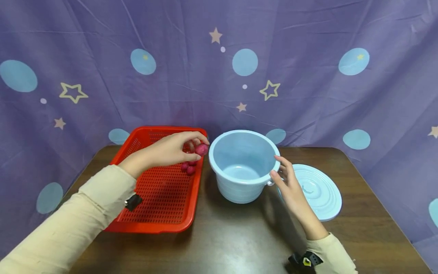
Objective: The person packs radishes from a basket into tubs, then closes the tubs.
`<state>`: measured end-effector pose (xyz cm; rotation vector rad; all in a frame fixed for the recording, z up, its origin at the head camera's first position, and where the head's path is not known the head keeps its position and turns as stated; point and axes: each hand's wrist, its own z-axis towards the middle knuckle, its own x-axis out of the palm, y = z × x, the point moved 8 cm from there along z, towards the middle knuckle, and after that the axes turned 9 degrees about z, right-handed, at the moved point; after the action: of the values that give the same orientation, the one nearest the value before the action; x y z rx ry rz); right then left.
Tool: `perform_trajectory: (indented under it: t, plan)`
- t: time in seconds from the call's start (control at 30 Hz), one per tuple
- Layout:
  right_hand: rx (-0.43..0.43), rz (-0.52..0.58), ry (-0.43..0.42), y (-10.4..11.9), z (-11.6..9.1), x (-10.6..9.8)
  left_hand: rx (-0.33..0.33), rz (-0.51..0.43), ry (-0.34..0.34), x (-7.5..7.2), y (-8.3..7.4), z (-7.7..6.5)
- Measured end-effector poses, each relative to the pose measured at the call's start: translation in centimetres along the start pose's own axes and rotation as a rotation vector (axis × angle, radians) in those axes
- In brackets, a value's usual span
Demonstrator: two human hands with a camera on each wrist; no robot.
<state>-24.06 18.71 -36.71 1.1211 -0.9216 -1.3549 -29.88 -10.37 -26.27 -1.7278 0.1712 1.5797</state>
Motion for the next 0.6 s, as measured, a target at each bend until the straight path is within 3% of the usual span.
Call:
perform_trajectory:
  t: [0.4,0.6]
  plan:
    - [0.023,0.0,-0.001,-0.2,0.3,-0.3,0.037,0.094,-0.018,0.3,-3.3,3.2]
    - [0.022,0.0,0.012,-0.1,0.7,-0.4,0.077,-0.004,0.004,1.1,-4.9,5.0]
